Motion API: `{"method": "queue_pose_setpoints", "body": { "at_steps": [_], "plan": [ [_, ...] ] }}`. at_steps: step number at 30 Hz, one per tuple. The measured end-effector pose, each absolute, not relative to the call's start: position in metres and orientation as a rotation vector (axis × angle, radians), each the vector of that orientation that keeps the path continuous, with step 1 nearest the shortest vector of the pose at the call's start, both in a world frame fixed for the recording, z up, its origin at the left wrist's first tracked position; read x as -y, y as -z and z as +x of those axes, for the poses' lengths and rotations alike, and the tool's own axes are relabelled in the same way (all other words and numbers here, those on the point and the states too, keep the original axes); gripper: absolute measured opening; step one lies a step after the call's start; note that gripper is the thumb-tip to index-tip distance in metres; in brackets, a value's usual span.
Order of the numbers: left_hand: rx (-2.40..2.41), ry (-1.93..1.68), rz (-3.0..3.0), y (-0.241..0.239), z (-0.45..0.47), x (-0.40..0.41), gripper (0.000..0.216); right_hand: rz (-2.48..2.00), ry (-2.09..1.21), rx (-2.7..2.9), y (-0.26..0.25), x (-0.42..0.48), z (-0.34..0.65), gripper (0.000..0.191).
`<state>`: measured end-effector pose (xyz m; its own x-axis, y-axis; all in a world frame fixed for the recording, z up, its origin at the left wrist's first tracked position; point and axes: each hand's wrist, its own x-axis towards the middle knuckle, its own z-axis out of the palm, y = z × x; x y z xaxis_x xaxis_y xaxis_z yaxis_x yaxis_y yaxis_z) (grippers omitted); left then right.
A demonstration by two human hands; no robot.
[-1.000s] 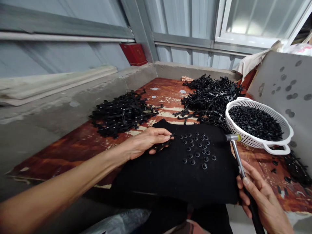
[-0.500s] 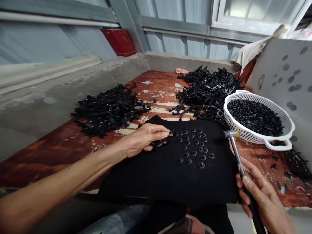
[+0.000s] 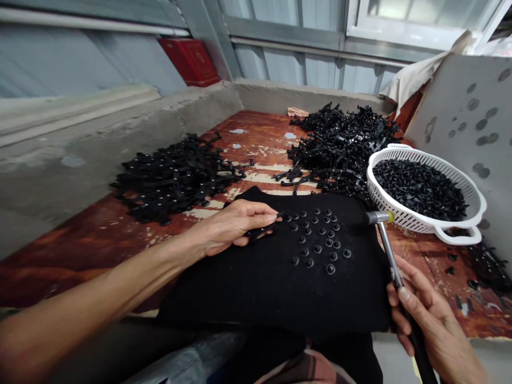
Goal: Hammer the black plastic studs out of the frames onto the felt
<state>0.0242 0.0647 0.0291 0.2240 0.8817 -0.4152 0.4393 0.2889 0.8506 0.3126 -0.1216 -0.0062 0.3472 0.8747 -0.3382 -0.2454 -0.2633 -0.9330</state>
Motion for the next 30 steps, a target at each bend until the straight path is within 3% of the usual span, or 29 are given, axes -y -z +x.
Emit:
{"method": "queue_pose_setpoints", "body": {
  "at_steps": [21,30],
  "plan": [
    [-1.397,-0.488,1.327,-0.029,0.024,-0.065,0.028,-1.430,-1.237,0.659,0.016,0.123,0.324,0.055],
    [-1.479,-0.461,1.445,-0.033,0.028,-0.065,0.011,-1.456,-1.207,0.678,0.015,0.124,0.323,0.057]
  ]
}}
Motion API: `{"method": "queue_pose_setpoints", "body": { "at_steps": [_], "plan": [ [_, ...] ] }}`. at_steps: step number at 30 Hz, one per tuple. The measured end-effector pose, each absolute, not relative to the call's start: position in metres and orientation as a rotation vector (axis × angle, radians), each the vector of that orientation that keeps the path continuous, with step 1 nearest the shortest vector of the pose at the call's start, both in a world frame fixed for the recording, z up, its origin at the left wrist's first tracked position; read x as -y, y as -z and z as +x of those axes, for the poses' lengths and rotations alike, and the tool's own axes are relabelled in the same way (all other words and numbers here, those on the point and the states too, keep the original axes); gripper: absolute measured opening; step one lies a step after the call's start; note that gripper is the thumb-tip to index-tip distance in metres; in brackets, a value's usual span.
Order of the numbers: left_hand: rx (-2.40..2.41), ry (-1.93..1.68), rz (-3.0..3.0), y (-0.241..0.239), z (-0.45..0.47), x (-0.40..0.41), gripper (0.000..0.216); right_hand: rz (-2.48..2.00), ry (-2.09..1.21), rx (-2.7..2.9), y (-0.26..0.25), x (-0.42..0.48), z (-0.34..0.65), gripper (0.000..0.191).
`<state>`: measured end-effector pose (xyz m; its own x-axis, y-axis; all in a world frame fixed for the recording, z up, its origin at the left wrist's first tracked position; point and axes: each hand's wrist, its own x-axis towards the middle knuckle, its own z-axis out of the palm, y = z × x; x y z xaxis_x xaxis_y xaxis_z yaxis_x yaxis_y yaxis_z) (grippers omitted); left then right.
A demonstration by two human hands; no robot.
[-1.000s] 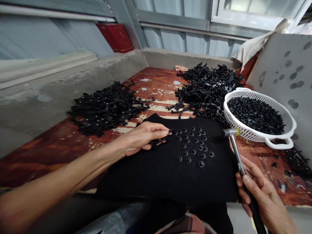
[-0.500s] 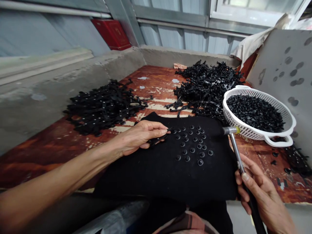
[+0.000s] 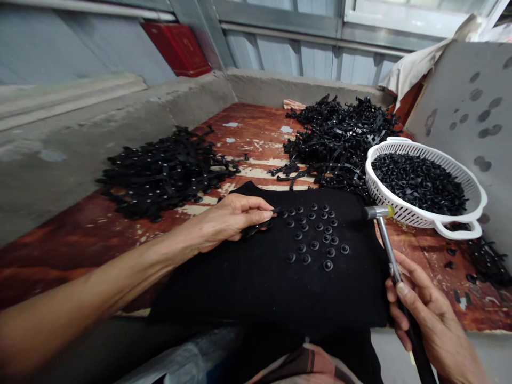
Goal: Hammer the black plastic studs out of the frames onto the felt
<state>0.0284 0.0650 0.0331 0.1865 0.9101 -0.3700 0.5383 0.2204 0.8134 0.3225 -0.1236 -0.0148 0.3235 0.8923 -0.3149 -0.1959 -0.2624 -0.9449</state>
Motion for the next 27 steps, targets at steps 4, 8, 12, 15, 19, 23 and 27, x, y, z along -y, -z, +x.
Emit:
{"method": "queue_pose_setpoints", "body": {
  "at_steps": [4,8,12,15,19,23,27],
  "plan": [
    [-1.496,-0.443,1.451,-0.034,0.030,-0.069,0.009,-1.452,-1.193,0.637,0.015,0.122,0.319,0.055],
    [-1.474,-0.458,1.410,-0.033,0.030,-0.070,0.008,-1.482,-1.188,0.710,0.017,0.125,0.322,0.056],
    [-1.477,-0.459,1.449,-0.029,0.028,-0.070,0.011,-1.710,-1.082,0.984,0.007,0.129,0.319,0.057],
    [-1.473,-0.457,1.462,-0.026,0.028,-0.071,0.011,-1.773,-0.869,1.382,-0.009,0.118,0.302,0.050],
    [-1.469,-0.468,1.476,-0.027,0.031,-0.071,0.010,-1.588,-0.544,1.911,-0.023,0.083,0.269,0.052],
    [-1.496,-0.443,1.497,-0.028,0.031,-0.070,0.010,-1.527,-0.161,2.174,-0.022,0.054,0.248,0.061],
    [-1.463,-0.398,1.526,-0.023,0.027,-0.075,0.013,-1.586,0.090,2.359,-0.021,0.047,0.242,0.063]
  ]
}}
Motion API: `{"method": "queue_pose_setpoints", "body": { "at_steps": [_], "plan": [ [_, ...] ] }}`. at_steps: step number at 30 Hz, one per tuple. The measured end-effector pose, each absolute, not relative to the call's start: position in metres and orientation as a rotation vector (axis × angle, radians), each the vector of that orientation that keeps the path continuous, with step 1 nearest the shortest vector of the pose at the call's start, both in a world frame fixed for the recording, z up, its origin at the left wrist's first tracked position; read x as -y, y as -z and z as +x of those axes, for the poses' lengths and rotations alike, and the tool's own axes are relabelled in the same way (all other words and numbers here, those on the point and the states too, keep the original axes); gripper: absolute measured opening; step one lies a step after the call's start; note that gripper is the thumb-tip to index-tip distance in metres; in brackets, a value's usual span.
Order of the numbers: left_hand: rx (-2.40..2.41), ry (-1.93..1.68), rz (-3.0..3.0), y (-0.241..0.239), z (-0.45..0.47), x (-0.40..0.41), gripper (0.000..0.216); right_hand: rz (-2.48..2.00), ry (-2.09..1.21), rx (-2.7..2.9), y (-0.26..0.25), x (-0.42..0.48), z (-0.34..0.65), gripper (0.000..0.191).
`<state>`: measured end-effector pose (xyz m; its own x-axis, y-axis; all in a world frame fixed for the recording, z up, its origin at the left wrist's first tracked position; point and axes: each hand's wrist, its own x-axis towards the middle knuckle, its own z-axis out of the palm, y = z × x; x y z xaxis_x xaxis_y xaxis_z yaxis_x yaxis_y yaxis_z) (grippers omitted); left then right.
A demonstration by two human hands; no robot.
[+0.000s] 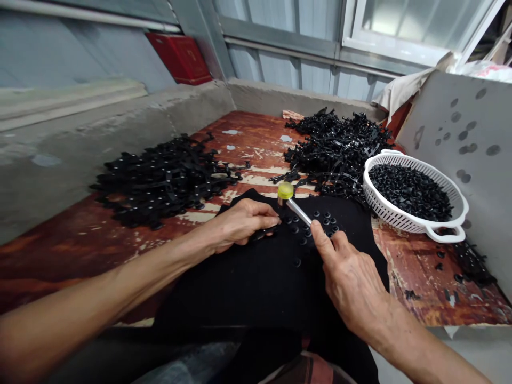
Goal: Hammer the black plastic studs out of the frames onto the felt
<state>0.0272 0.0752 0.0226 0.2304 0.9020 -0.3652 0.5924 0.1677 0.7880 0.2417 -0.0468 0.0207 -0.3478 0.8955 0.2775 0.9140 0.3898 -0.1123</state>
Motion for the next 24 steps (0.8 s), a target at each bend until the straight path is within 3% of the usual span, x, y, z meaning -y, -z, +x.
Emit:
{"method": "queue_pose_setpoints", "body": {
  "at_steps": [19,24],
  "plan": [
    [-1.447,-0.345,1.591,-0.024,0.024,-0.080,0.012,-1.443,0.083,2.249,-0.025,0.057,0.241,0.063],
    [-1.471,-0.342,1.582,-0.021,0.023,-0.079,0.012,-1.630,0.080,2.447,-0.029,0.054,0.241,0.062]
  ]
}}
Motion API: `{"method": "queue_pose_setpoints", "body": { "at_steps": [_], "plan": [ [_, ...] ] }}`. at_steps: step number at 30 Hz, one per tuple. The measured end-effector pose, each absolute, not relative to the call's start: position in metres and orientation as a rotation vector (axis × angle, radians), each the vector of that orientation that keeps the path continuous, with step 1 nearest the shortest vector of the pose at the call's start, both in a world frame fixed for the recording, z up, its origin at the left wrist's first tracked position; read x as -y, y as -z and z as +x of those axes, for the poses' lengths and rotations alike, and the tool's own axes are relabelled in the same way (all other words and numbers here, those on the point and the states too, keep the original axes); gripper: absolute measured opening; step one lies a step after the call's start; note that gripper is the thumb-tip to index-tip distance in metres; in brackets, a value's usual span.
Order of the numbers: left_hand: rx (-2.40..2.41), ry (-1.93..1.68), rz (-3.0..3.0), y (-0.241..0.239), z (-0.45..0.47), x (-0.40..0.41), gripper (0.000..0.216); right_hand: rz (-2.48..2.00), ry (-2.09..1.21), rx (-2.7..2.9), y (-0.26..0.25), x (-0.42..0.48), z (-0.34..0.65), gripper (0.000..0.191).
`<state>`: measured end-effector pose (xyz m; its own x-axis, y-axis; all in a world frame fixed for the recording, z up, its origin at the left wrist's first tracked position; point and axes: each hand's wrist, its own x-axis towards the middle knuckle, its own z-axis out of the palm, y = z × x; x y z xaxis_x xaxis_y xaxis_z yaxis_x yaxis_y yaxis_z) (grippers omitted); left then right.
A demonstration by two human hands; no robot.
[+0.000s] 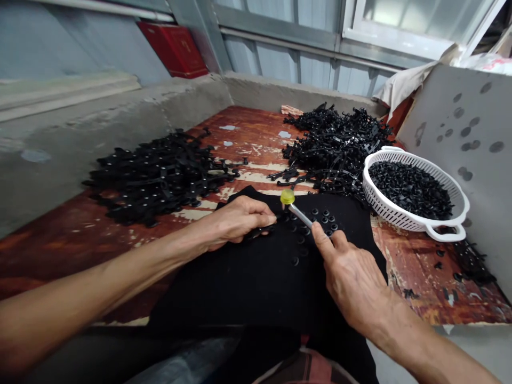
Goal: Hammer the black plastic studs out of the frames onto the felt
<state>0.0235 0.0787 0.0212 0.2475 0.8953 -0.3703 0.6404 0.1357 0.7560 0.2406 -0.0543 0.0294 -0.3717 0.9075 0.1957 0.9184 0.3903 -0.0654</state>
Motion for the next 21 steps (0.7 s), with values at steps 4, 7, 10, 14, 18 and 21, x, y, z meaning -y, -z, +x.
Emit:
{"method": "queue_pose_setpoints", "body": {
  "at_steps": [4,7,10,14,18,21],
  "plan": [
    [-1.459,-0.358,1.569,-0.022,0.024,-0.074,0.012,-1.516,0.075,2.330,-0.032,0.055,0.239,0.066],
    [-1.498,-0.355,1.604,-0.024,0.024,-0.071,0.018,-1.670,0.163,2.438,-0.032,0.056,0.239,0.067],
    [-1.529,-0.343,1.647,-0.024,0.024,-0.071,0.021,-1.652,0.172,2.431,-0.034,0.056,0.238,0.066],
    [-1.486,-0.392,1.778,-0.018,0.019,-0.078,0.021,-1.593,0.163,2.428,-0.035,0.055,0.234,0.065],
    [-1.386,-0.442,1.952,-0.013,0.003,-0.083,0.024,-1.578,0.045,2.385,-0.032,0.056,0.234,0.063],
    [-1.233,-0.403,2.027,-0.020,-0.010,-0.079,0.026,-1.484,-0.130,2.162,-0.024,0.063,0.239,0.057]
  ]
}}
